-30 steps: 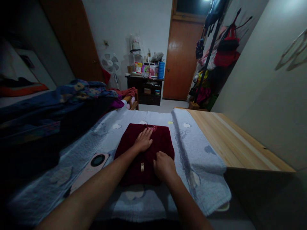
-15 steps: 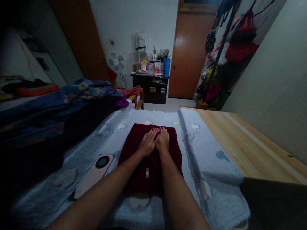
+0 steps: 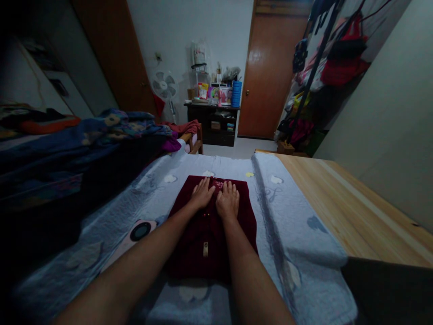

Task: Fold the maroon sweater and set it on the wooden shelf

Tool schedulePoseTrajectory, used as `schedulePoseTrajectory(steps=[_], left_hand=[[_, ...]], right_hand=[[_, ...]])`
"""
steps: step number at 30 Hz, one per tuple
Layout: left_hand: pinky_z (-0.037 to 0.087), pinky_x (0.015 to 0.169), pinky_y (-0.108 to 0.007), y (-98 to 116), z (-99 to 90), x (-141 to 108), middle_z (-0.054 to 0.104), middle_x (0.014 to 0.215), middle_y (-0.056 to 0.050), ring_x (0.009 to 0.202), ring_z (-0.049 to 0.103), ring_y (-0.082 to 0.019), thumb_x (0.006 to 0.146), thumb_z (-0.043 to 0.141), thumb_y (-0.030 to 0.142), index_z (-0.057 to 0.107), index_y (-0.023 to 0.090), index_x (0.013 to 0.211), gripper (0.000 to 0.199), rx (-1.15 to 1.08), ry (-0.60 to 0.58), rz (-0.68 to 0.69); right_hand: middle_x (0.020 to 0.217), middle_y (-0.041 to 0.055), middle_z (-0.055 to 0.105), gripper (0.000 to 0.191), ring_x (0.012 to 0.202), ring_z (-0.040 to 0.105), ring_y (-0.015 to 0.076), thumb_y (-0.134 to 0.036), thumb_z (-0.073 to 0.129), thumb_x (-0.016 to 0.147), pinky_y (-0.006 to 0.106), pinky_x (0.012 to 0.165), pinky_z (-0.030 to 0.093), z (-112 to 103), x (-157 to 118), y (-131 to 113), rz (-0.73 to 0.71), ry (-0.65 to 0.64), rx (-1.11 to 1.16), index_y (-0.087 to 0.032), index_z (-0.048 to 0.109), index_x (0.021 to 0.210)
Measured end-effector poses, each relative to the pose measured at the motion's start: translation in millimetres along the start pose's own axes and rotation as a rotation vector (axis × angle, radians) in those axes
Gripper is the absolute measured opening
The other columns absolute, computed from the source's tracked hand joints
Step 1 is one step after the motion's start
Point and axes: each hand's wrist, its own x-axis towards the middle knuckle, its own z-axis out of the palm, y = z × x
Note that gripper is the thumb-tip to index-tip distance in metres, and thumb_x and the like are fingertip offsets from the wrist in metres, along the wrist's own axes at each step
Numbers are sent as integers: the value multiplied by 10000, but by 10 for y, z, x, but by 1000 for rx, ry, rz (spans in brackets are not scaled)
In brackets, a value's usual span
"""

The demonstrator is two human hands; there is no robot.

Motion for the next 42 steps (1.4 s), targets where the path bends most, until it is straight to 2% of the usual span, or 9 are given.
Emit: schedulePoseTrajectory(steps=[6,9,12,15,18,25,30,34,42], left_hand=[[184,1149,-418,-317,-26,256,244,1562,-83,1440,186,-224,966,183,457,288,166,1466,588,55,-33,12],[201,1134,-478,-411,-33,307,301,1546,-31,1428,215,-228,970,206,438,360,260,1423,511,64,-21,15],[255,1088,-550,-446,-35,293,336,1524,-45,1405,248,-263,967,182,473,383,294,1396,506,69,29,-32],[308,1056,-541,-455,-21,237,337,1515,-81,1383,276,-290,957,177,513,374,275,1402,542,78,101,-73],[287,1082,-508,-451,-10,165,293,1539,-86,1390,266,-304,952,192,517,347,248,1431,571,101,136,-73],[154,1124,-546,-319,-53,-192,109,1593,-101,1442,83,-360,899,182,629,174,246,1507,718,6,-50,-182],[92,1122,-565,-234,-31,-520,5,1596,-127,1445,-20,-355,870,372,574,83,259,1514,773,27,-131,-62],[91,1117,-571,-229,-20,-602,-16,1592,-139,1443,-35,-353,904,356,456,79,255,1515,700,64,-130,-21],[124,1108,-580,-245,9,-599,24,1589,-156,1443,21,-365,916,346,456,95,249,1517,683,118,-92,3]], right_hand=[[1539,62,293,535,1426,198,226,-306,282,959,381,1139,151,5,2,-14,2,-2,-12,-156,326,1471],[1540,58,292,535,1426,200,225,-302,285,957,383,1142,147,5,2,-20,3,5,-13,-156,331,1469],[1540,56,293,534,1424,205,226,-303,288,955,388,1141,153,0,-6,-25,7,7,-11,-158,335,1467],[1540,56,293,541,1419,217,238,-348,302,958,401,1138,161,-5,-16,-32,8,13,-15,-169,338,1466],[1540,54,293,549,1416,224,251,-399,320,956,421,1135,164,-4,-19,-41,16,27,-26,-195,342,1465],[1534,68,307,545,1411,229,261,-409,333,954,445,1125,177,6,-20,-57,23,43,-54,-221,339,1466],[1548,38,279,500,1410,225,277,-410,356,957,476,1112,186,-23,-43,-47,-6,35,-73,-331,350,1450],[1569,-17,220,498,1423,176,288,-432,337,962,528,1108,170,-85,-99,-28,-94,-32,-73,-397,295,1456],[1594,5,100,577,1447,70,269,-449,299,966,551,1119,114,-185,-329,3,-162,-176,-104,-312,152,1507]])
